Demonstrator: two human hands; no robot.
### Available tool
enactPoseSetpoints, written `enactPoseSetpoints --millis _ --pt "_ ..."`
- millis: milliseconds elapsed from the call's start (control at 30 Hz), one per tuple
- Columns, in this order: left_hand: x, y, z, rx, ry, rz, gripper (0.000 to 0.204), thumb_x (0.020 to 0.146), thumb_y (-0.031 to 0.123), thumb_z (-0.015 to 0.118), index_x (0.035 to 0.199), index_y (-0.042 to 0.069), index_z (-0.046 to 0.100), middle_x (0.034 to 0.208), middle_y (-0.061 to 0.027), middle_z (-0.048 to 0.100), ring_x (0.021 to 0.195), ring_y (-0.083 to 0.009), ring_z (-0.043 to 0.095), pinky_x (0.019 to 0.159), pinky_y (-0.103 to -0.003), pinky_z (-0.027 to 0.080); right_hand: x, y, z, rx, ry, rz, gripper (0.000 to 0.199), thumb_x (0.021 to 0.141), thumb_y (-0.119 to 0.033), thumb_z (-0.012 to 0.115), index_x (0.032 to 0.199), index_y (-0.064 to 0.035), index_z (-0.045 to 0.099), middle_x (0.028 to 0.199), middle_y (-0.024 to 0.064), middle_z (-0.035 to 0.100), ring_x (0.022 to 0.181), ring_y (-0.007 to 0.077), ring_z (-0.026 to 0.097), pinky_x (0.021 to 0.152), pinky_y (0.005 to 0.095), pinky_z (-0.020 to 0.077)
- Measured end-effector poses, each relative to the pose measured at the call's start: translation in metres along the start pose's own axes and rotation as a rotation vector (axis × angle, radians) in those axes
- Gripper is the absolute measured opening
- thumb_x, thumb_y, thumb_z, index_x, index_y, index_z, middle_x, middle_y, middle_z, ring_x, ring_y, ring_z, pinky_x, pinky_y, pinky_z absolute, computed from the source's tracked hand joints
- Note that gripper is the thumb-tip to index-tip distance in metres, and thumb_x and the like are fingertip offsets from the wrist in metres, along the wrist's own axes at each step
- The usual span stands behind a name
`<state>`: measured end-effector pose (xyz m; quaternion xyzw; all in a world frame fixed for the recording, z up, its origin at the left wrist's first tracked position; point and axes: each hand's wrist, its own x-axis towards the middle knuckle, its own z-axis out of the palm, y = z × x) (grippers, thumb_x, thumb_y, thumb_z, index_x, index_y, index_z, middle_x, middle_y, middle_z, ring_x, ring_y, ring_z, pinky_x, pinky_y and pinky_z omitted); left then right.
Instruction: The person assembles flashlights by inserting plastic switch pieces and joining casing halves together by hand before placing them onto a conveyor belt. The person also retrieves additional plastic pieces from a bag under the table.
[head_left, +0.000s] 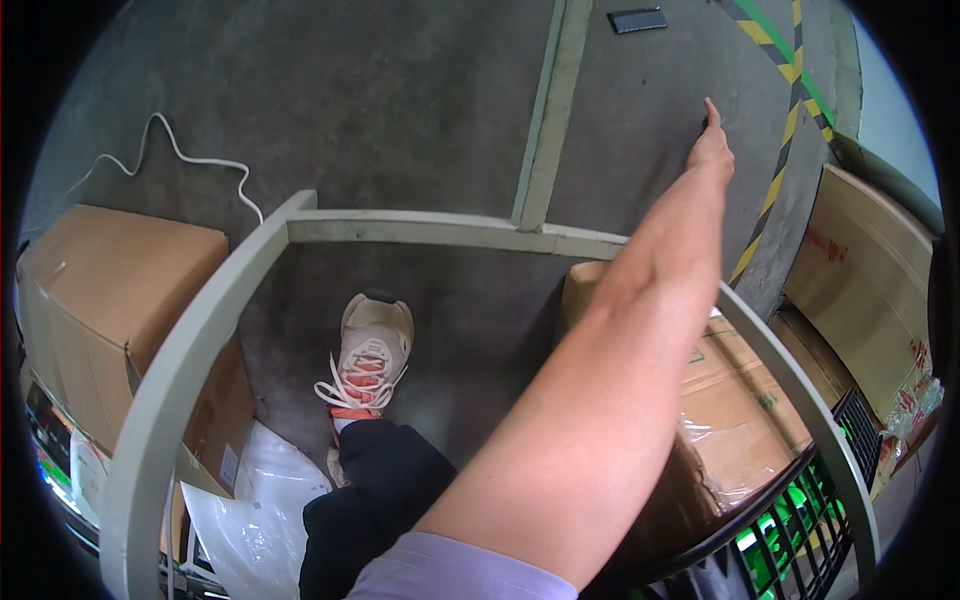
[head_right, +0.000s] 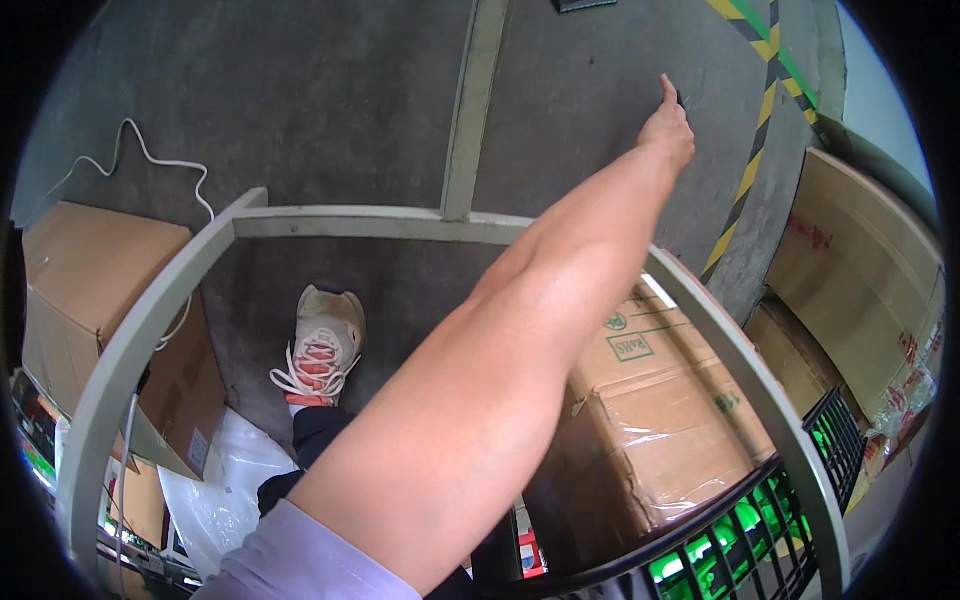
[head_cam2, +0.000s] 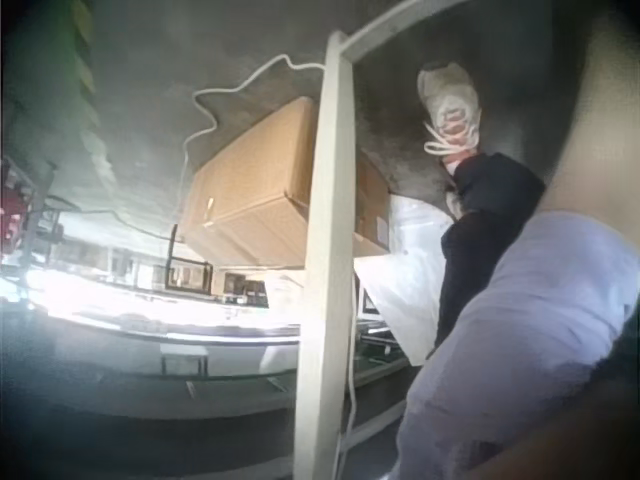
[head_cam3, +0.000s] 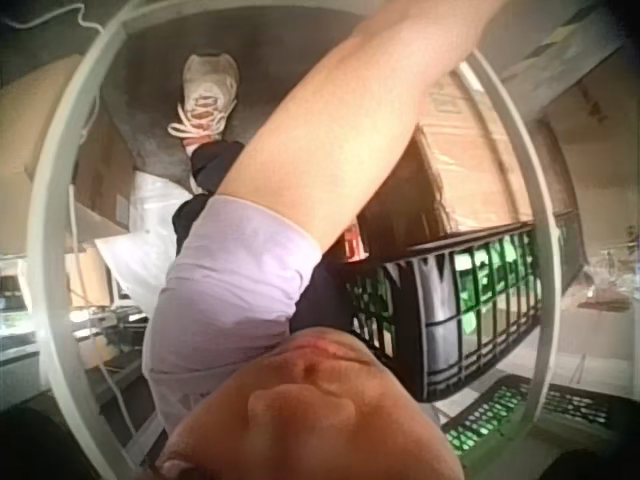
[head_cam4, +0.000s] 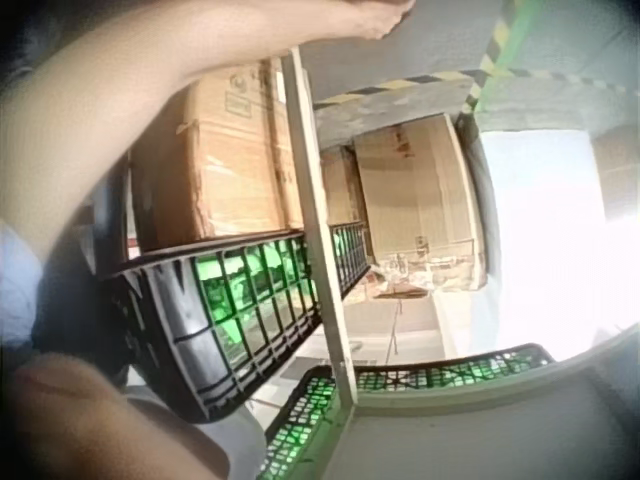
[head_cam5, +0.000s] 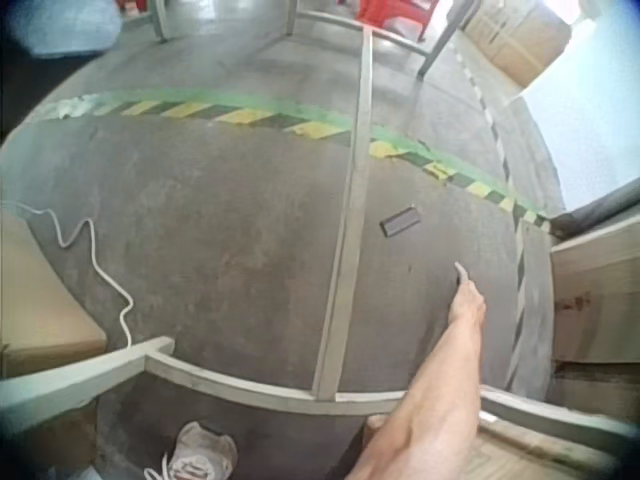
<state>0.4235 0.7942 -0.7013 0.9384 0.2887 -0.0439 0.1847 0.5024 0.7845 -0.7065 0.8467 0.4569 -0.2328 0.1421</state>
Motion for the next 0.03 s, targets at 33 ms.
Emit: enactPoseSetpoints --millis 33 --pt "0.0214 0.0093 -0.0456 -0.023 0.131 0.013 0.032 0.098 0.025 0.05 0.119 0.012 0.069 0.129 -0.0061 0.062 0.125 -0.0288 0.053 0.107 -0.069 0.026 0.0676 0.0349 -0.064 -0.107 0.112 0.017 0.106 0.082 -0.06 0.067 0.158 -0.0231 0.004 0.165 0.011 -0.003 0.143 0.0412 0.031 0.113 0.0593 0.0279"
